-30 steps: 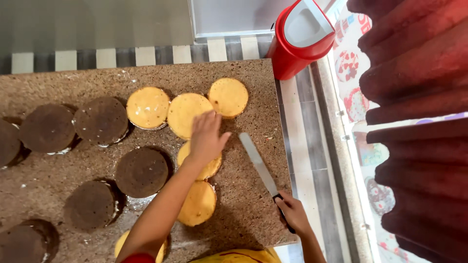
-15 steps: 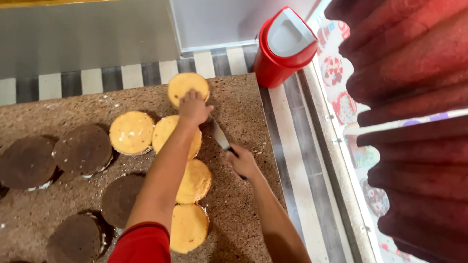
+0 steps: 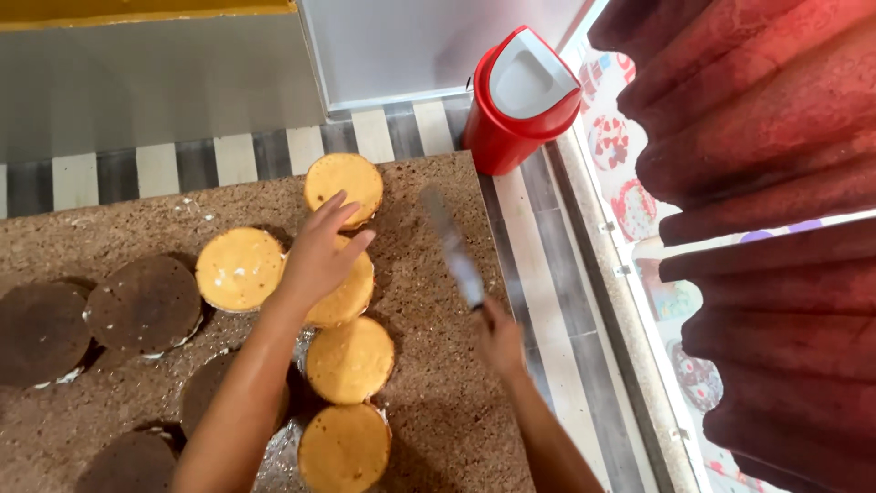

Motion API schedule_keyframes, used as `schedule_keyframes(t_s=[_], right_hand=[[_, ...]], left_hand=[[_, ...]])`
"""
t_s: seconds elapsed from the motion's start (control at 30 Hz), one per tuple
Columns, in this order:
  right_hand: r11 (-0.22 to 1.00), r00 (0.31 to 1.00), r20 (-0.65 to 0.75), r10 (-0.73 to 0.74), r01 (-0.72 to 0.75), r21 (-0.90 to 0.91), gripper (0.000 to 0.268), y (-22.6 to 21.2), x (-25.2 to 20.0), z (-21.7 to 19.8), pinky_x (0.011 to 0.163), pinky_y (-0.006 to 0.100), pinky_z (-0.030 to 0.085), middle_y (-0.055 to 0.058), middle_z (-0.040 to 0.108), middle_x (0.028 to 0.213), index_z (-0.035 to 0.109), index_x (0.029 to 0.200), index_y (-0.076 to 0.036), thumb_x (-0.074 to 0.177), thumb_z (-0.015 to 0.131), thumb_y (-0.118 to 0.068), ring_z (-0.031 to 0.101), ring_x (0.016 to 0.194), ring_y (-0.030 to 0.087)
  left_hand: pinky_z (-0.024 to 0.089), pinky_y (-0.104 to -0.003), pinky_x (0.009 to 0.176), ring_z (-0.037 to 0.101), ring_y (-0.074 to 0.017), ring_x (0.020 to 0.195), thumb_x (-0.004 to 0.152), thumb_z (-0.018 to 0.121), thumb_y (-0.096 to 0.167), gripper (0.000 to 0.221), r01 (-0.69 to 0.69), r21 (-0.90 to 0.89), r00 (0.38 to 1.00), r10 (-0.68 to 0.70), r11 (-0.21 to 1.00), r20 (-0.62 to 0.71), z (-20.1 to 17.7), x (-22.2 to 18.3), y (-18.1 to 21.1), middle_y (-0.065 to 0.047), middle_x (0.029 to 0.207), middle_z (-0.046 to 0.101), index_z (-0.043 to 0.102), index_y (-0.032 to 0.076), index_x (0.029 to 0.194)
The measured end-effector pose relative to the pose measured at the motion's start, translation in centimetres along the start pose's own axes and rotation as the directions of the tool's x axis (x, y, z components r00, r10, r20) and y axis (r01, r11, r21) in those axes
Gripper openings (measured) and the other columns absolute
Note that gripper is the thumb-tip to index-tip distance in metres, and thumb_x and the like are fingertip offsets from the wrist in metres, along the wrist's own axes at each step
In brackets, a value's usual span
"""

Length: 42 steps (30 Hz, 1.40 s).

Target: The person sprinkles syrup from a plastic bottle over round sponge cake layers arranged on a counter, then uses a knife to lift and stack the moistened layers into piles, working through the chocolate and yellow layers one at a time.

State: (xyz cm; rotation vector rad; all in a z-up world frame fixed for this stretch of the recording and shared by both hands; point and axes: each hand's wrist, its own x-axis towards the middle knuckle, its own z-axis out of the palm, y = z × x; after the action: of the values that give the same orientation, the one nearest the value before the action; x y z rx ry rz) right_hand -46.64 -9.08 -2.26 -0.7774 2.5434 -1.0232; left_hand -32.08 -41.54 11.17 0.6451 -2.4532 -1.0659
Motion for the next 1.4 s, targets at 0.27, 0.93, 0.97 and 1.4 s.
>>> schedule_keyframes(t_s=[0.27,0.93,0.97,1.4], right_hand=[[0.981,0.992,0.101,-0.081,0.097,-0.17,0.023,-0.6,7.2,1.9,0.067,0.049,0.053,0.02,0.072,0.089,0.065,0.118,-0.013,0.101,0.061,-0.028,0.069,0.079,0.042],[0.828,0.741,0.603,0.296,-0.514,0.224,0.039,-11.4,7.5,4.8,0.037,0.031,0.042,0.003,0.057,0.059,0.067,0.137,-0.023,0.099,0.06,-0.031,0.048,0.04,0.011],[0.821,0.768,0.586,0.258,-0.494,0.285,0.039,-10.9,7.2,4.7,0.037,0.03,0.043,0.001,0.058,0.06,0.066,0.138,-0.022,0.1,0.06,-0.029,0.049,0.04,0.01],[0.64,0.805,0.343,0.484,-0.593,0.488,0.031,-5.0,5.6,-1.4,0.036,0.032,0.041,0.002,0.057,0.058,0.066,0.128,-0.017,0.099,0.059,-0.023,0.049,0.038,0.013]], left_hand=[[0.041,-0.044,0.113,0.051,-0.0357,0.14,0.096,0.07,0.032,0.048,0.02,-0.05,0.997,-0.024,0.999,-0.076,-3.1,-1.5,1.1,-0.02,0.151,0.054,0.063,0.004,0.135],[0.028,-0.045,0.124,0.041,-0.0427,0.144,0.103,0.049,0.02,0.043,0.025,0.399,0.958,-0.136,0.916,0.252,9.6,10.0,-14.9,-0.026,0.156,0.043,0.059,-0.005,0.137],[0.027,-0.045,0.124,0.039,-0.0412,0.146,0.103,0.048,0.021,0.044,0.058,0.412,0.933,-0.197,0.909,0.302,9.2,10.2,-13.2,-0.024,0.159,0.04,0.057,-0.003,0.139],[0.037,-0.054,0.105,0.032,-0.0435,0.144,0.086,0.066,0.01,0.064,0.477,-0.346,0.83,-0.544,0.808,-0.127,24.0,9.4,-2.9,-0.025,0.163,0.027,0.042,-0.005,0.143]])
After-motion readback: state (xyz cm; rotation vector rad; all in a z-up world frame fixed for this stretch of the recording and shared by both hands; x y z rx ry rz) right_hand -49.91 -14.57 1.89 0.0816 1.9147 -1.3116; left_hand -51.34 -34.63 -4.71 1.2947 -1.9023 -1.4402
